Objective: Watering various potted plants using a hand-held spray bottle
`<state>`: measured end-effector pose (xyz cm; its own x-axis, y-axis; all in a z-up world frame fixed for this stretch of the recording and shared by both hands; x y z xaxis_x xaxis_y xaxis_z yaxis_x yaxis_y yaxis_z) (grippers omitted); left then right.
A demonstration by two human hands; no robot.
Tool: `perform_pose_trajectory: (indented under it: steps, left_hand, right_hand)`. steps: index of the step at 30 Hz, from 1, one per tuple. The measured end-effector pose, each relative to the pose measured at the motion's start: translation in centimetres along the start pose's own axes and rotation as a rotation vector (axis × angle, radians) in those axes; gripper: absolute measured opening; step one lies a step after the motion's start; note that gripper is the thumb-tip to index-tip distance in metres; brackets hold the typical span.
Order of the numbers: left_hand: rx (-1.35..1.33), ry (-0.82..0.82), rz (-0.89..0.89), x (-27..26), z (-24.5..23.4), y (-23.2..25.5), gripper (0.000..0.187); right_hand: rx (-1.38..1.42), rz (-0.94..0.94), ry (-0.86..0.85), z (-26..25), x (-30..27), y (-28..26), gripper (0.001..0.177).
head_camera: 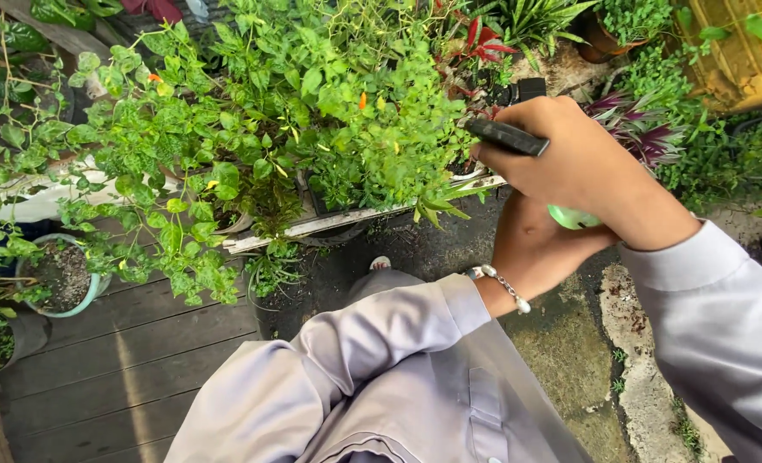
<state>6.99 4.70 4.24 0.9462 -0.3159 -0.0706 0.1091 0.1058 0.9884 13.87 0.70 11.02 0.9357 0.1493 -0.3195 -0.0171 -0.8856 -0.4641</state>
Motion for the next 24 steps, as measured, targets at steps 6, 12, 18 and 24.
perform_pose_trajectory:
  steps: [6, 12, 18, 24]
  left_hand:
    - [0.206, -0.071, -0.186, 2.5, 0.8, -0.3, 0.048]
    - [0.035, -0.085, -0.004, 4.7, 2.0, -3.2, 0.029]
    - [0.377, -0.010, -0.079, 6.6, 2.4, -2.2, 0.045]
    - [0.460, 0.004, -0.147, 6.2, 4.4, -3.5, 0.047]
  right_hand:
    - [0.134, 0.083, 0.071, -0.7, 1.6, 4.2, 0.039]
    - [0.268, 0.051, 0.074, 0.2, 3.5, 7.0, 0.030]
    - [0.351, -0.097, 0.156, -1.4, 3.8, 8.5, 0.028]
    - [0.525, -0.189, -0.005, -0.1, 4.0, 11.1, 0.028]
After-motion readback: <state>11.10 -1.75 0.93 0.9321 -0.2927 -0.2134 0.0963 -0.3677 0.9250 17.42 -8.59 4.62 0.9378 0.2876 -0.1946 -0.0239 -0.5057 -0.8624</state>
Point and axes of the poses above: each hand's wrist, its own x-axis towards the middle knuckle, its own z-axis out of the palm, y = z × x, the point moved 5 cm from there along x, towards the middle knuckle, and after that the axes turned 3 degrees about -y, right-handed, at the moved point
